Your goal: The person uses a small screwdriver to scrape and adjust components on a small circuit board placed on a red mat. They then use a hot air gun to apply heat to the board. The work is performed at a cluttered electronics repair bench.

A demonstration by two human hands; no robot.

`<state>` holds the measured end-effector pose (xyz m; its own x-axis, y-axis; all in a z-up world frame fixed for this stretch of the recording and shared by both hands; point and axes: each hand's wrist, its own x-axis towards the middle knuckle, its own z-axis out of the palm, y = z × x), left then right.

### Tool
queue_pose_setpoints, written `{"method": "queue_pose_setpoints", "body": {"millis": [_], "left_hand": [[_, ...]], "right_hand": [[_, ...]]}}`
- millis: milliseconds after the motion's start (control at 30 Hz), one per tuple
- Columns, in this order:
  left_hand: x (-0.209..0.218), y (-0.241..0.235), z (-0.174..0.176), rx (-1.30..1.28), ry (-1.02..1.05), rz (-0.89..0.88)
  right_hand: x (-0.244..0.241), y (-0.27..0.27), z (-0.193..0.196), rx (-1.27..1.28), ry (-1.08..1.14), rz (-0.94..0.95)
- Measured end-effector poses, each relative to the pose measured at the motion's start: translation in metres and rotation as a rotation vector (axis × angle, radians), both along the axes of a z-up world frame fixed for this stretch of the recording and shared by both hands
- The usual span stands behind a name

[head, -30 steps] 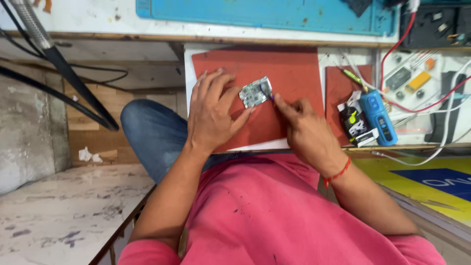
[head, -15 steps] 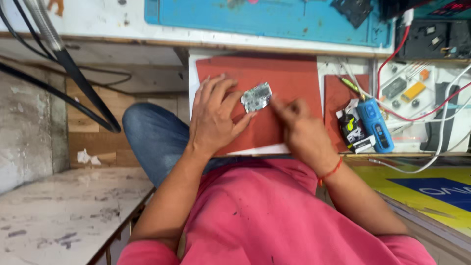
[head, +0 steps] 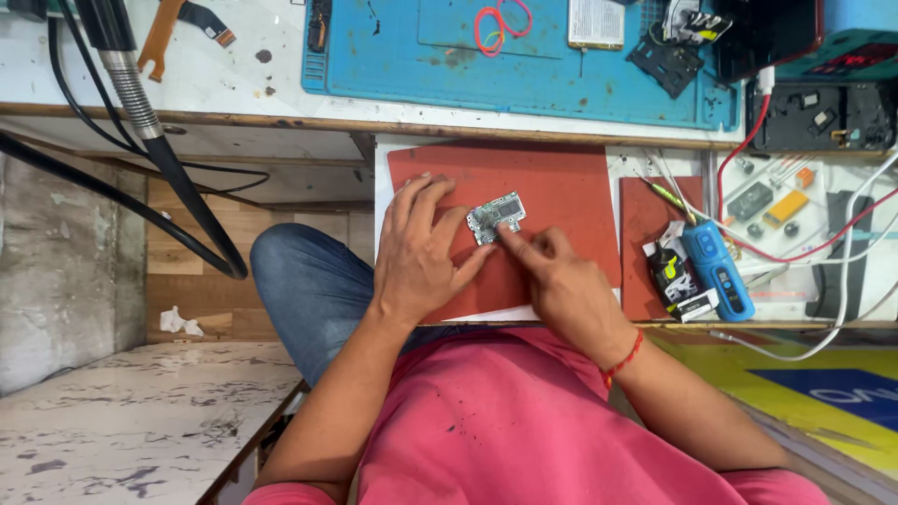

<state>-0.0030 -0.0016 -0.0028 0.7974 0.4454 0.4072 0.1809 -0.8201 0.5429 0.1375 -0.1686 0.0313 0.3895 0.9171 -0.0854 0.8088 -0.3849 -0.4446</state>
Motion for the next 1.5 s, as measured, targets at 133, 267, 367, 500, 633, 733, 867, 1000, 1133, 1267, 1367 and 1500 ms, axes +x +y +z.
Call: {"method": "queue_pose_setpoints", "body": {"millis": [133, 267, 367, 500, 633, 733, 867, 1000, 1133, 1267, 1367, 1500], "left_hand": [[0.002, 0.0, -0.002, -0.029, 0.022, -0.006], [-0.001, 0.003, 0.0, -0.033, 0.021, -0.014], [0.004, 0.003, 0.0, -0.033, 0.005, -0.018], [-0.002, 0.003, 0.003, -0.038, 0.026, -0.016], [0.004, 0.002, 0.002, -0.047, 0.001, -0.012], [-0.003, 0.001, -0.001, -0.052, 0.026, -0.022], [0.001, 0.003, 0.003, -0.04, 0.008, -0.023], [0.0, 0.004, 0.005, -0.037, 0.001, -0.029], [-0.002, 0.002, -0.001, -0.036, 0.012, -0.021], [-0.001, 0.004, 0.002, -0.038, 0.007, -0.021], [0.002, 0.002, 0.002, -0.036, -0.014, -0.018], [-0.001, 0.004, 0.004, -0.062, 0.0, -0.016]], "right_hand": [[0.002, -0.006, -0.002, 0.015, -0.014, -0.094], [0.0, -0.005, -0.003, -0.055, 0.038, -0.055], [0.001, -0.003, -0.001, -0.032, 0.007, -0.103], [-0.003, -0.001, 0.001, -0.051, 0.058, 0.022], [0.007, -0.006, 0.003, -0.031, 0.018, -0.106], [0.0, -0.011, -0.003, -0.061, 0.062, -0.041], [-0.003, -0.008, 0.0, 0.07, -0.027, -0.095], [-0.003, -0.001, 0.002, -0.009, 0.025, 0.005], [-0.001, -0.004, -0.004, -0.04, 0.012, -0.115], [-0.001, -0.006, -0.005, 0.039, 0.061, -0.062], [-0.001, -0.01, -0.003, 0.075, 0.049, -0.083], [-0.008, -0.005, -0.001, -0.014, 0.099, -0.005]]}}
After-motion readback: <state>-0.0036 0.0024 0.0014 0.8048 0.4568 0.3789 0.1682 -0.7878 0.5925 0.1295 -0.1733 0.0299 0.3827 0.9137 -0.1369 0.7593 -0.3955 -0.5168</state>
